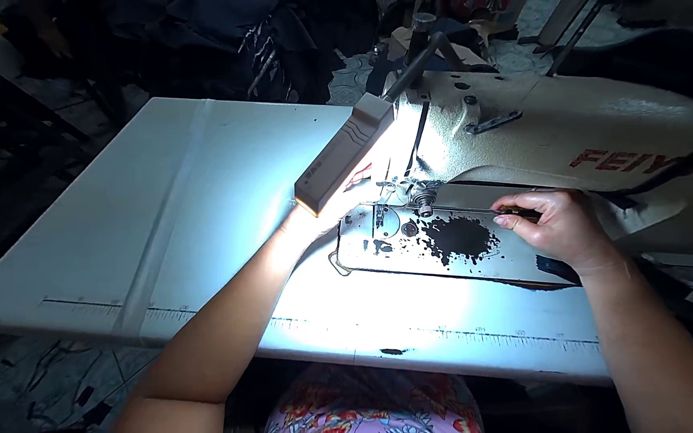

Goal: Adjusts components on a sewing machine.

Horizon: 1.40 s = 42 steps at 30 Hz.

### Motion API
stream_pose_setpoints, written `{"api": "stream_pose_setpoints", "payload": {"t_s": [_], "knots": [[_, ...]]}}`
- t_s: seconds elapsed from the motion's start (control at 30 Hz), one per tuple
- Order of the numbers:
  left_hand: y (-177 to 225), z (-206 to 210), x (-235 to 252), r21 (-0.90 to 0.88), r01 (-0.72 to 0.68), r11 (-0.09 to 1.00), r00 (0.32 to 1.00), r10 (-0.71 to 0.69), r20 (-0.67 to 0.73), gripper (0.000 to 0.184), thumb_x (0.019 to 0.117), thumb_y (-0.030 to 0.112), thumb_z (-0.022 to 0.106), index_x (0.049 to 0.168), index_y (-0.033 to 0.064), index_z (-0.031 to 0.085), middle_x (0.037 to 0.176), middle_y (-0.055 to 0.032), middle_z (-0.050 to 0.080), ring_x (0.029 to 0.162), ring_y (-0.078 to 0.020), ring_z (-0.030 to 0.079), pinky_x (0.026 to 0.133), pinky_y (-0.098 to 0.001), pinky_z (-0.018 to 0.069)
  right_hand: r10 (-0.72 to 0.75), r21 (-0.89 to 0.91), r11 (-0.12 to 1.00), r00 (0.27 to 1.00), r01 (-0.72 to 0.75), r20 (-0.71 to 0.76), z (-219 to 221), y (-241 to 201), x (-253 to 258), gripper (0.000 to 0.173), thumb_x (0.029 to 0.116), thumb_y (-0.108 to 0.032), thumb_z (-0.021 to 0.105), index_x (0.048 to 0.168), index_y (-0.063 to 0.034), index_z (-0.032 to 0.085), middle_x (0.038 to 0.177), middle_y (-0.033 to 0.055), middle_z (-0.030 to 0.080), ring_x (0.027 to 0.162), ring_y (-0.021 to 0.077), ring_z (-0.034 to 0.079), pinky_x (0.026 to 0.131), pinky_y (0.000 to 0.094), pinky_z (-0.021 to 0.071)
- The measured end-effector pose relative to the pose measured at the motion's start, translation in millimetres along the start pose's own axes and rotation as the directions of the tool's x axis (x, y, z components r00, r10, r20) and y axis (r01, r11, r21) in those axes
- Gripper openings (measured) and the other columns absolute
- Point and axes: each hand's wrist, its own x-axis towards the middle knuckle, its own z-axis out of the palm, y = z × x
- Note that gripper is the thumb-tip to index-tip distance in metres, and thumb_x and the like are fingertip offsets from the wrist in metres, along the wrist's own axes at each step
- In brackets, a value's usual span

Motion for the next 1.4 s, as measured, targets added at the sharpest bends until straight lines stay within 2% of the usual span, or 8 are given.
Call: {"api": "stream_pose_setpoints", "payload": {"t_s": [0.13,0.27,0.57,0.77,0.9,1.13,1.27,1.4], "knots": [[11,-8,-13,0.263,0.113,0.958,0.991,-0.126,0.034,0.044,0.0864,0.007,0.079,0.125,-0.0054,0.065,0.111,-0.0096,0.071,0.097,-0.0031,0.067,0.090,-0.0197,0.0542,0.037,-0.118,0.993,0.998,-0.030,0.053,-16,-18,-7,0.018,0.0910,-0.017,0.069,0.102,-0.0041,0.077,0.086,0.0160,0.073,0.076,0.0332,0.070,0.067,0.0590,0.0526],[32,4,-45,0.207,0.362,0.909,0.929,-0.371,0.003,0.008,0.0958,0.013,0.072,0.093,0.0061,0.073,0.077,0.0005,0.068,0.063,-0.0024,0.059,0.061,-0.0202,0.0491,0.130,-0.277,0.955,0.989,-0.106,0.070,-38,-44,-35,0.019,0.0897,-0.019,0.071,0.100,-0.0040,0.077,0.081,0.0187,0.070,0.072,0.0403,0.068,0.060,0.0639,0.0489],[23,83,-39,-0.514,0.526,0.677,0.828,-0.545,0.130,0.031,0.1067,0.019,0.053,0.134,0.0033,0.055,0.126,-0.0072,0.062,0.107,-0.0081,0.060,0.091,-0.0262,0.0498,0.324,-0.133,0.936,0.945,-0.326,-0.031,-59,-84,-130,0.043,0.0925,-0.044,0.056,0.101,-0.0082,0.078,0.088,0.0122,0.074,0.077,0.0255,0.070,0.068,0.0529,0.0525],[16,74,-53,-0.640,0.438,0.631,0.835,-0.549,0.031,0.018,0.1099,0.013,0.043,0.101,0.0080,0.057,0.066,0.0047,0.056,0.056,-0.0029,0.056,0.055,-0.0171,0.0492,0.569,-0.302,0.753,0.809,-0.584,-0.147,-35,-110,-133,0.032,0.1056,-0.013,0.051,0.125,0.0064,0.067,0.115,0.0359,0.067,0.107,0.0571,0.065,0.087,0.0757,0.0457],[16,40,-77,-0.308,0.481,0.821,0.848,-0.525,-0.075,0.018,0.1075,0.017,0.051,0.094,0.0097,0.060,0.062,0.0066,0.045,0.048,-0.0006,0.039,0.045,-0.0152,0.0333,0.643,-0.382,0.674,0.757,-0.632,-0.118,-6,-108,-109,0.036,0.1051,-0.002,0.047,0.138,0.0073,0.058,0.124,0.0397,0.061,0.113,0.0591,0.061,0.092,0.0729,0.0459],[23,13,-109,0.386,0.173,0.906,0.978,-0.112,-0.174,0.016,0.1035,0.015,0.059,0.099,0.0042,0.070,0.072,-0.0064,0.062,0.058,-0.0142,0.056,0.056,-0.0336,0.0489,0.596,-0.340,0.717,0.789,-0.608,-0.153,31,-102,-85,0.041,0.0966,-0.001,0.061,0.138,0.0010,0.061,0.144,0.0348,0.049,0.136,0.0588,0.041,0.106,0.0742,0.0337],[13,22,-116,0.599,-0.108,0.793,0.994,0.101,0.045,0.016,0.0948,0.006,0.064,0.103,0.0026,0.077,0.086,-0.0127,0.074,0.076,-0.0272,0.072,0.068,-0.0492,0.0585,0.320,0.059,0.947,0.926,-0.315,-0.199,51,-118,-63,0.029,0.0990,-0.002,0.056,0.123,0.0060,0.069,0.123,0.0252,0.069,0.115,0.0378,0.067,0.099,0.0540,0.0533],[5,39,-122,0.647,-0.351,0.677,0.936,0.275,0.219,0.014,0.0933,0.006,0.064,0.095,0.0037,0.078,0.095,-0.0144,0.075,0.088,-0.0316,0.074,0.076,-0.0512,0.0585,0.489,0.740,0.483,0.846,-0.468,0.215,62,-178,-25,0.028,0.1062,-0.010,0.051,0.130,0.0019,0.061,0.109,0.0097,0.071,0.092,0.0104,0.069,0.086,0.0292,0.0574]]}}
